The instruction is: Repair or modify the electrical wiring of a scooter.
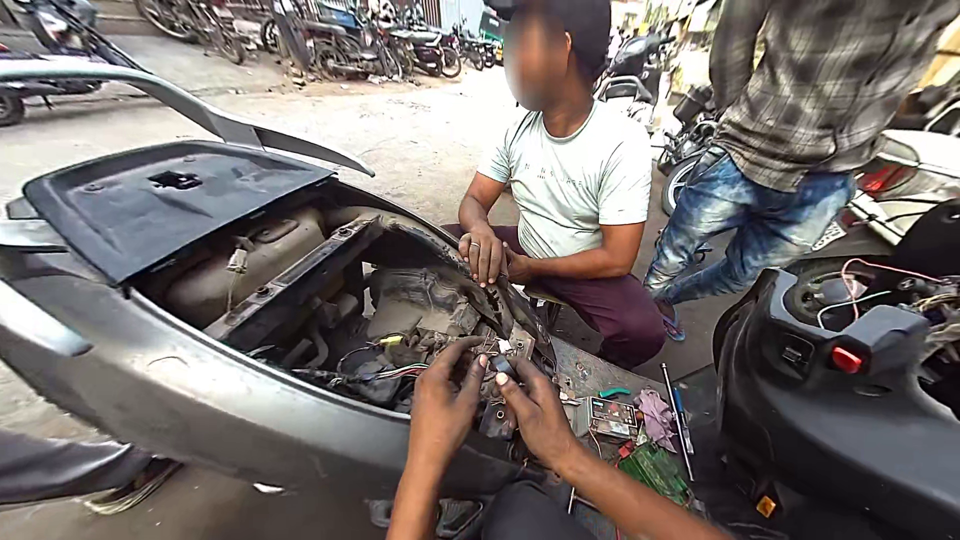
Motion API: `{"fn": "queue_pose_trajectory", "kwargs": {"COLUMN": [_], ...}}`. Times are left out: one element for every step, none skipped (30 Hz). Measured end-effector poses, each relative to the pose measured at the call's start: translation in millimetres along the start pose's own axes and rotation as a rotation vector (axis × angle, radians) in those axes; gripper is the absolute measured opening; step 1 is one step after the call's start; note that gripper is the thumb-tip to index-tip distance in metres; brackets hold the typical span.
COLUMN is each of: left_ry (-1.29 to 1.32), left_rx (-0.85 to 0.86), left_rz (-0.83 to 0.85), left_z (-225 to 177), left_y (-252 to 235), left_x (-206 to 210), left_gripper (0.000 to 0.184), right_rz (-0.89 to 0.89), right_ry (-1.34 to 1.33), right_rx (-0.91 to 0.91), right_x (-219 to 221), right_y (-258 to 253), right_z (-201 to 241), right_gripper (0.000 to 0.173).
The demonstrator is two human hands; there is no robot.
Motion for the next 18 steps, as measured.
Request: {"fn": "queue_pose_trajectory", "kwargs": {"left_ry": [-0.003, 0.010, 0.029, 0.044, 0.049, 0.038, 0.022, 0.011, 0.012, 0.018, 0.025, 0.033, 0.029, 0.014, -0.005, -0.022, -0.031, -0.027], "left_rx": [0.015, 0.031, 0.045, 0.061, 0.072, 0.079, 0.082, 0.088, 0.091, 0.093, 0.092, 0.097, 0.109, 0.126, 0.146, 0.160, 0.166, 0.165], "left_rz": [0.007, 0.014, 0.016, 0.009, -0.003, -0.014, -0.021, -0.025, -0.034, -0.044, -0.050, -0.057, -0.067, -0.079, -0.091, -0.095, -0.088, -0.080], "left_z": [0, 0, 0, 1, 1, 2, 2, 2, 1, 1, 0, 1, 1, 1, 1, 1, 0, 0], "left_y": [1, 1, 2, 3, 3, 4, 5, 6, 6, 7, 7, 7, 7, 8, 8, 8, 9, 8], "left_x": [0, 0, 0, 0, 1, 1, 2, 2, 2, 2, 2, 2, 3, 3, 4, 4, 4, 4], "left_gripper": [0.030, 0.031, 0.032, 0.031, 0.030, 0.030, 0.030, 0.030, 0.030, 0.031, 0.031, 0.030, 0.028, 0.027, 0.026, 0.025, 0.025, 0.025], "right_rz": [-0.008, -0.013, -0.014, -0.009, -0.003, 0.000, 0.003, 0.006, 0.011, 0.016, 0.018, 0.016, 0.015, 0.011, 0.005, 0.001, 0.000, 0.002], "right_ry": [-0.012, -0.024, -0.032, -0.035, -0.028, -0.010, 0.015, 0.036, 0.057, 0.077, 0.094, 0.102, 0.107, 0.110, 0.114, 0.123, 0.135, 0.150], "right_rx": [-0.007, -0.010, -0.012, -0.015, -0.016, -0.017, -0.019, -0.027, -0.042, -0.056, -0.073, -0.091, -0.100, -0.105, -0.107, -0.105, -0.101, -0.095], "right_x": [0, 0, 1, 1, 1, 1, 1, 1, 0, -1, -1, -1, -1, -1, -1, -2, -2, -2], "right_y": [-1, -1, -2, -3, -3, -4, -4, -3, -2, -1, 0, 2, 3, 4, 5, 6, 7, 7], "right_z": [4, 8, 10, 12, 12, 12, 12, 12, 12, 11, 11, 10, 10, 9, 9, 9, 8, 8], "right_gripper": [0.034, 0.034, 0.034, 0.035, 0.035, 0.035, 0.035, 0.035, 0.036, 0.036, 0.036, 0.035, 0.035, 0.034, 0.033, 0.033, 0.033, 0.034]}}
Point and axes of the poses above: each hand's wrist, its own y-axis away from the middle knuckle, its own x-axis out of the palm, z = x × y, the point moved 3 cm from there along -y, towards the middle knuckle, and after that the axes turned 9 degrees about z, right-handed, at the moved point
